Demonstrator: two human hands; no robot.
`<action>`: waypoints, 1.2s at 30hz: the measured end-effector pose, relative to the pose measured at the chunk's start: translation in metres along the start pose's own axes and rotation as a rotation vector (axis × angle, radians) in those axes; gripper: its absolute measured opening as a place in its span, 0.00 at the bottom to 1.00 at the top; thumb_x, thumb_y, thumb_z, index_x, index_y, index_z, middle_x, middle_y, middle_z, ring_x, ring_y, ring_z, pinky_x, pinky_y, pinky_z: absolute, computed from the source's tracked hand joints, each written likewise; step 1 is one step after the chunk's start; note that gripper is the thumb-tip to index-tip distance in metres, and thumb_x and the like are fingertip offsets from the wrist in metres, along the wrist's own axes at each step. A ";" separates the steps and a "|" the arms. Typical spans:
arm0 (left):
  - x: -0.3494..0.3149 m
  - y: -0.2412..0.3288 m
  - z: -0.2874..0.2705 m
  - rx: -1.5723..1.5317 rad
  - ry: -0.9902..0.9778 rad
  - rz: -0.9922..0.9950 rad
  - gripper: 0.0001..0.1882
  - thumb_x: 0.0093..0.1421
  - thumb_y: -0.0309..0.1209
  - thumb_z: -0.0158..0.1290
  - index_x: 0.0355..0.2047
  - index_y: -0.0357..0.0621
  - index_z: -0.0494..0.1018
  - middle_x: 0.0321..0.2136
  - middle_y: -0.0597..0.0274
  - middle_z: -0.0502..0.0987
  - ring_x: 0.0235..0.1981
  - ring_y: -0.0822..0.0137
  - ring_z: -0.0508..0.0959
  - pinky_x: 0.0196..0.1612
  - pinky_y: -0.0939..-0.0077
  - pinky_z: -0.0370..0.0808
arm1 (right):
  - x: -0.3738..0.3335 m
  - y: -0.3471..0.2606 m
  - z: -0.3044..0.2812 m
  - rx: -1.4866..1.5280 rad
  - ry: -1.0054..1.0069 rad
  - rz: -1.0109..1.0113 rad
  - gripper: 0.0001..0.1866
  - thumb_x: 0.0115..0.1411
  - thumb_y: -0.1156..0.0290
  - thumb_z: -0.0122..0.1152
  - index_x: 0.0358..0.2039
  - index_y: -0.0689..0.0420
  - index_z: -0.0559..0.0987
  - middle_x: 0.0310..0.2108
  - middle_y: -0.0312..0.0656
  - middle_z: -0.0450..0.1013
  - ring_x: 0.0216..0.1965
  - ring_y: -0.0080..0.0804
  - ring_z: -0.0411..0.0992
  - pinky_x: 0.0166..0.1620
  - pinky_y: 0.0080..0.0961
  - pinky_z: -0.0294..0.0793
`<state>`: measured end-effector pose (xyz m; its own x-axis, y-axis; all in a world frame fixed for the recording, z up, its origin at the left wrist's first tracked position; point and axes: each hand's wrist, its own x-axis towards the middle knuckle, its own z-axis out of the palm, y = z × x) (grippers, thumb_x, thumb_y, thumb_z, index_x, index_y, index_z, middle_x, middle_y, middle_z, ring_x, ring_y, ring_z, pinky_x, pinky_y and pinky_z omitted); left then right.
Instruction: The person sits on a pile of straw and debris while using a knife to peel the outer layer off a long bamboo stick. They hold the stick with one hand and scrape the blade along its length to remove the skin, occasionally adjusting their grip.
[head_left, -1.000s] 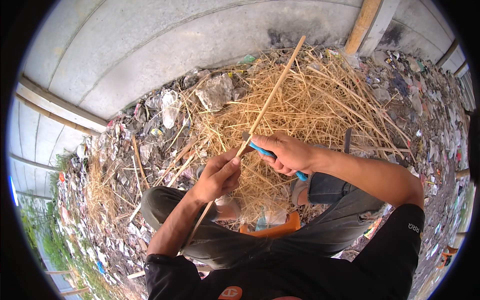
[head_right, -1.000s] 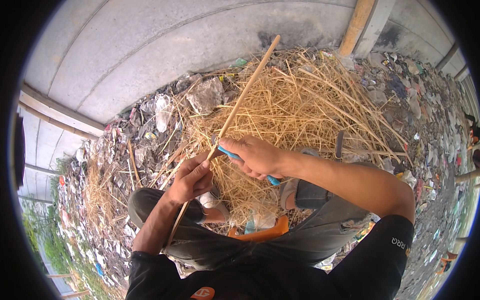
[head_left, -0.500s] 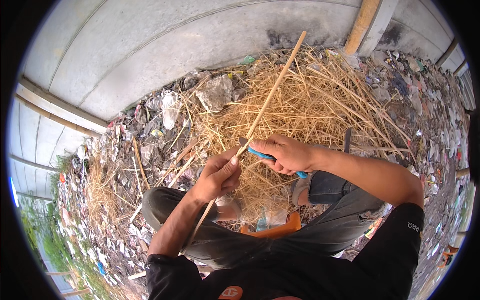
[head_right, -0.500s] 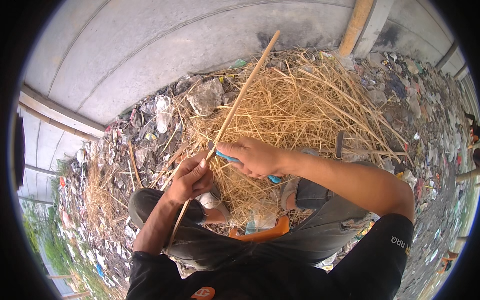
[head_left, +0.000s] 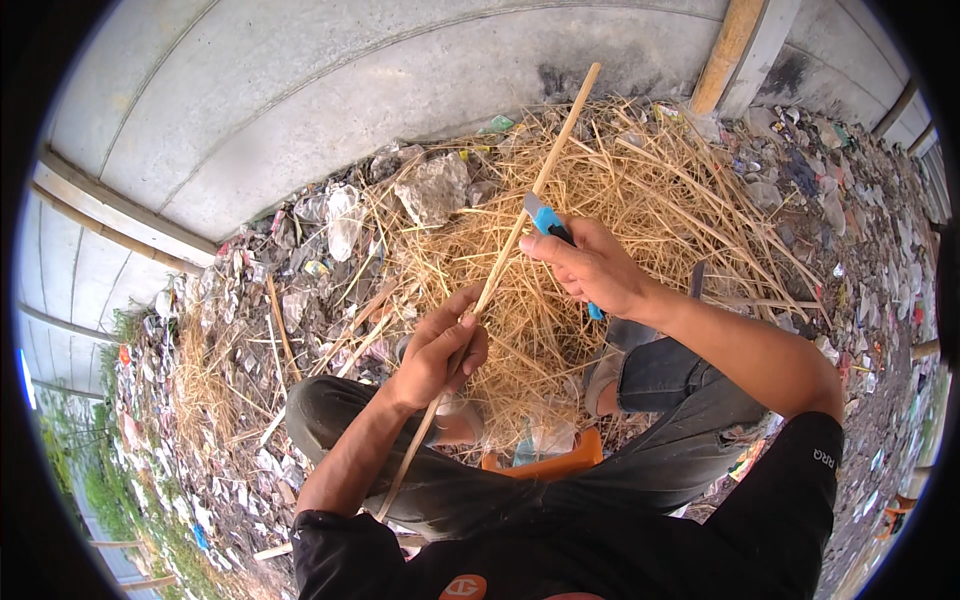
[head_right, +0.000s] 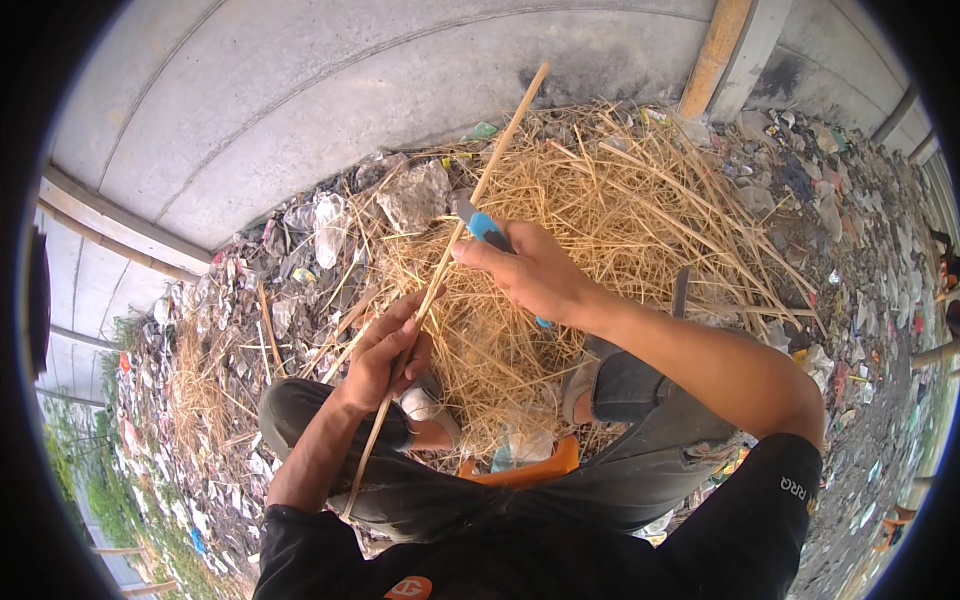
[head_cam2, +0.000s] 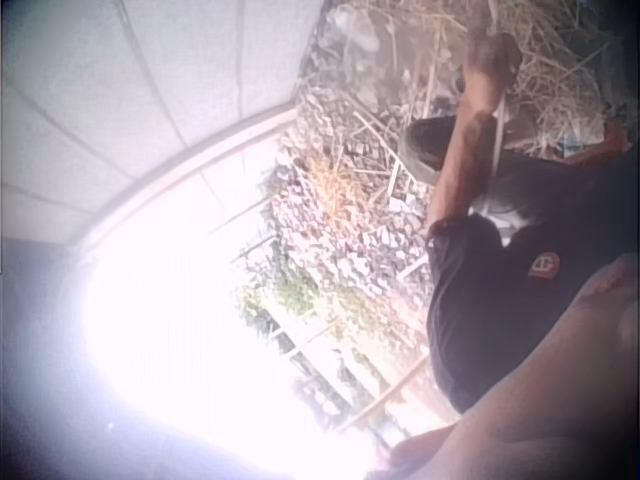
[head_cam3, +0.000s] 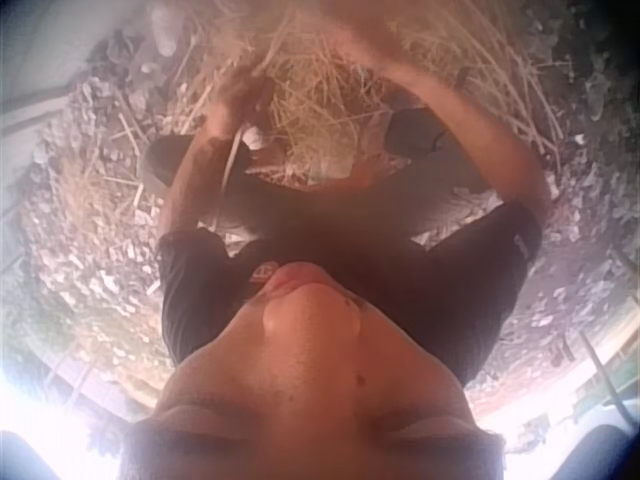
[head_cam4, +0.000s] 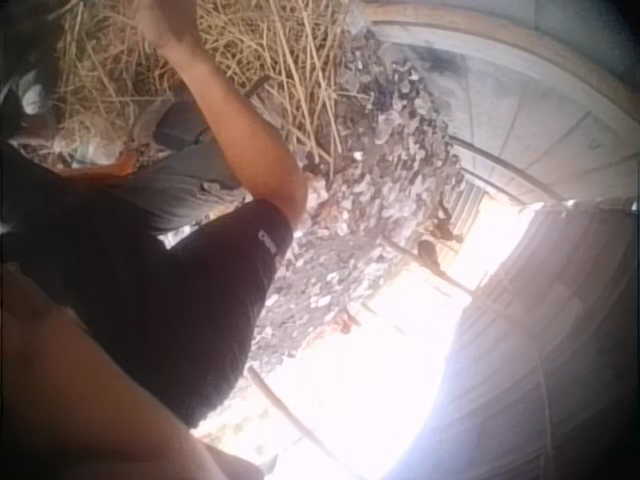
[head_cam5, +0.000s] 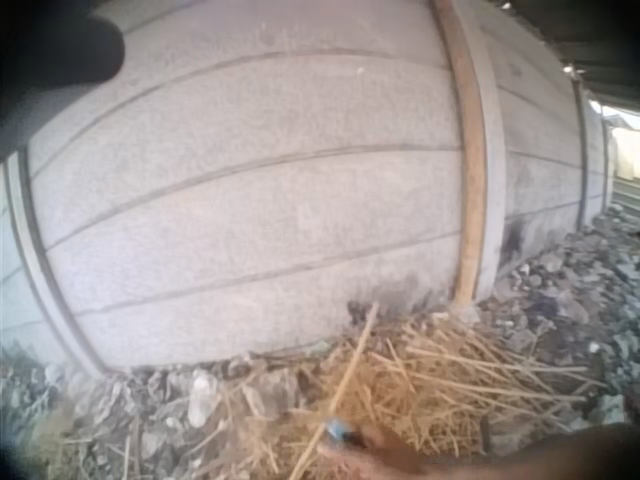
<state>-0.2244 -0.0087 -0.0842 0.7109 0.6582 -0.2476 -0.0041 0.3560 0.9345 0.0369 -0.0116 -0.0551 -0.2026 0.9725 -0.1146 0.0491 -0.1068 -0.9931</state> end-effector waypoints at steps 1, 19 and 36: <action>0.000 -0.001 0.002 0.000 0.005 0.001 0.31 0.74 0.42 0.41 0.72 0.40 0.51 0.16 0.68 0.66 0.10 0.79 0.62 0.16 0.87 0.58 | 0.001 -0.001 -0.001 -0.030 0.014 -0.018 0.24 0.67 0.52 0.60 0.18 0.51 0.71 0.12 0.26 0.60 0.14 0.15 0.57 0.20 0.22 0.55; -0.016 -0.002 0.008 0.210 -0.125 -0.102 0.28 0.74 0.36 0.46 0.69 0.38 0.57 0.20 0.79 0.64 0.22 0.84 0.64 0.26 0.84 0.60 | 0.015 -0.010 -0.108 -0.196 0.472 -0.042 0.24 0.70 0.49 0.53 0.25 0.55 0.74 0.12 0.25 0.56 0.13 0.15 0.52 0.19 0.23 0.51; -0.019 -0.003 0.006 0.054 -0.075 0.056 0.27 0.75 0.35 0.42 0.68 0.30 0.57 0.12 0.78 0.57 0.11 0.83 0.55 0.17 0.84 0.51 | 0.010 0.011 -0.046 -0.632 0.229 -0.210 0.35 0.77 0.49 0.35 0.12 0.52 0.64 0.07 0.31 0.51 0.10 0.23 0.48 0.16 0.34 0.48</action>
<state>-0.2333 -0.0262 -0.0806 0.7610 0.6243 -0.1765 -0.0091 0.2824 0.9593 0.0806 0.0068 -0.0663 -0.0623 0.9859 0.1550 0.6045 0.1609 -0.7802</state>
